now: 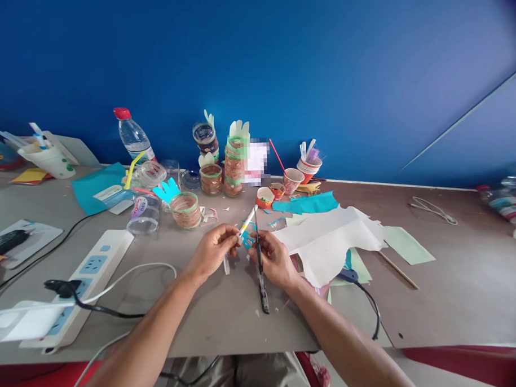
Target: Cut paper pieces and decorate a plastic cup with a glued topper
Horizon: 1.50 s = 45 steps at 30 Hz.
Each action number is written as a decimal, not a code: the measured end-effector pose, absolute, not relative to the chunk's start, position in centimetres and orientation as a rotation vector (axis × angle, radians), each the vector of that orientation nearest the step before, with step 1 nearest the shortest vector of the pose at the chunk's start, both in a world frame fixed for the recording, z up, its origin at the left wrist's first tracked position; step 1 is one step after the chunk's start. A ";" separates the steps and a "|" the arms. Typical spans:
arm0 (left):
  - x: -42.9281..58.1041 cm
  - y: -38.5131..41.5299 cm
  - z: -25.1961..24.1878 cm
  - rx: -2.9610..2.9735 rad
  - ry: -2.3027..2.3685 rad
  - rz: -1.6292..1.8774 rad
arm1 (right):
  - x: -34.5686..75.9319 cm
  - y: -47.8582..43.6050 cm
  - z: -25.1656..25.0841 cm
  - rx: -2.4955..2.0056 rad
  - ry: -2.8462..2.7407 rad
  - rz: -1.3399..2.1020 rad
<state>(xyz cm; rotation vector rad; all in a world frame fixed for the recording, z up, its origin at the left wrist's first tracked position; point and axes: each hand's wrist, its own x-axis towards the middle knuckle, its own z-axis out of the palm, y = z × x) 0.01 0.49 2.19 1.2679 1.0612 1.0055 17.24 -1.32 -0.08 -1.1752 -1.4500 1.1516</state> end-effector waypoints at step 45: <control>0.3 0.1 2.5 1.163 1.134 1.115 | 17.4 -2.7 0.1 -1.183 -1.671 1.100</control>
